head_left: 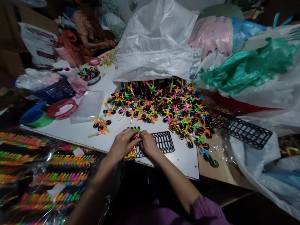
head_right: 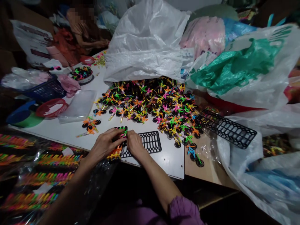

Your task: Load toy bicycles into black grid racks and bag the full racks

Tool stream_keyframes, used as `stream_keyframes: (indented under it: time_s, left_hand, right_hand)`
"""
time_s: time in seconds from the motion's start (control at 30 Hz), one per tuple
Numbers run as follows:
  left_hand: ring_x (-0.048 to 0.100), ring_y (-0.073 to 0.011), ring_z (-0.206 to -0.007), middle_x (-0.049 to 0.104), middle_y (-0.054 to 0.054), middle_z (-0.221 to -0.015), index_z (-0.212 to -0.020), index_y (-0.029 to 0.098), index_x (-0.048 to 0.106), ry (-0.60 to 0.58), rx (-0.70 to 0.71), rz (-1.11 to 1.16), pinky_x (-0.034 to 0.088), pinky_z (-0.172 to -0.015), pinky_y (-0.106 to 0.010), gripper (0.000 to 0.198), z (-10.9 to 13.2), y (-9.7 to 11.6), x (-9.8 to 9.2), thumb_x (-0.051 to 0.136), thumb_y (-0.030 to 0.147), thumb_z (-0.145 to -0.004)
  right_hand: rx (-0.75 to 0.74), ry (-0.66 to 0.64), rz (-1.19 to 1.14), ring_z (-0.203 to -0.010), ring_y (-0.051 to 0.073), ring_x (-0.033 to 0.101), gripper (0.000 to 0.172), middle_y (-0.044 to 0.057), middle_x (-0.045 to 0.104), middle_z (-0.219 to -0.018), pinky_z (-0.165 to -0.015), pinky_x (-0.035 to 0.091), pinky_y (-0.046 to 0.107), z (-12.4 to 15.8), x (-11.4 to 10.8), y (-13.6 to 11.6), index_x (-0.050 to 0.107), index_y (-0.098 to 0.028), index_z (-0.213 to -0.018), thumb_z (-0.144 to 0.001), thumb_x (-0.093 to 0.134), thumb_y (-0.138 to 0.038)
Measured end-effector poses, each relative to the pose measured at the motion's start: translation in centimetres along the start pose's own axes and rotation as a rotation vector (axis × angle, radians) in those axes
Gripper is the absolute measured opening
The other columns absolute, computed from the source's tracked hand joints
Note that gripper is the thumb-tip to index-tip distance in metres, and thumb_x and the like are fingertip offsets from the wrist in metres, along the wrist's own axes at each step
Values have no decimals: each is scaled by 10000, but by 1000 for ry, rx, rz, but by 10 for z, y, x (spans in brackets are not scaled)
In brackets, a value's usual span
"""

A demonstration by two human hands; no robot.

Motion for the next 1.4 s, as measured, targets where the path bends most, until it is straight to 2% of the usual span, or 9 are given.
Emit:
stream_keyframes:
  time_s: [0.17,0.3,0.37,0.47,0.63,0.8,0.97,1.2,1.4]
  left_hand:
    - [576,-162,-824,612,-40,-846,-901,176,611,45,-4,-53,464,-761,-294,174,2,7,4,458,257,-885]
    - [584,-150,-808,625,-27,-830,-900,194,609,55,43,-69,478,-734,-274,175,16,11,0,441,246,-892]
    - [593,-146,-794,637,-26,-817,-894,197,610,99,82,-84,488,-733,-269,181,26,11,-3,437,246,-894]
    - [610,-145,-776,653,-27,-803,-892,199,610,180,127,-133,501,-764,-282,184,37,11,-4,429,234,-892]
    - [623,-145,-762,665,-26,-802,-918,198,600,207,153,-185,515,-757,-275,165,46,6,-5,440,220,-885]
    - [622,-155,-800,670,-28,-831,-911,194,601,212,161,-211,502,-772,-286,183,41,-6,-11,419,209,-892]
    - [603,-169,-827,644,-41,-847,-907,190,601,194,8,-174,484,-760,-295,197,27,-18,-17,416,259,-895]
    - [586,-168,-801,624,-51,-831,-883,173,603,221,-68,-179,469,-745,-296,216,13,-29,-19,426,298,-892]
    - [586,-174,-828,621,-56,-862,-907,173,609,187,-77,-188,470,-763,-303,227,4,-27,-25,427,308,-887]
  right_hand:
    - [-39,11,-16,-796,162,530,190,75,570,-903,-703,392,258,4,4,4,535,-138,-971,-822,416,-144]
    - [-110,-223,-230,-686,126,544,163,20,610,-768,-632,397,222,-4,-11,22,593,-142,-909,-803,471,-161]
    - [-142,-256,-243,-696,122,564,192,20,636,-774,-646,406,217,-24,-23,24,613,-147,-934,-810,466,-154]
    - [-172,-82,-51,-863,161,587,252,77,648,-956,-760,415,254,-70,-29,8,596,-161,-1049,-826,481,-180]
    - [-86,-96,253,-875,225,602,231,167,623,-982,-724,429,308,-112,-4,-28,613,-126,-994,-848,451,-201]
    - [-48,12,191,-808,179,586,180,90,617,-952,-676,396,272,-79,-13,-12,588,-199,-969,-852,459,-243]
    - [94,121,-106,-678,131,530,186,6,605,-775,-592,344,223,-50,-34,10,571,-195,-942,-771,577,-270]
    - [139,95,-680,-525,73,411,212,-46,527,-625,-482,295,179,-35,-24,4,591,-156,-770,-676,627,-343]
    - [202,10,-642,-499,72,394,169,-59,498,-558,-475,300,182,-11,-12,-7,569,-155,-685,-618,646,-289]
Point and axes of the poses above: each hand's wrist, its own z-axis away from the middle knuckle, its own x-axis out of the palm, y = z × x, the point moved 1 cm from there along -z, towards the middle knuckle
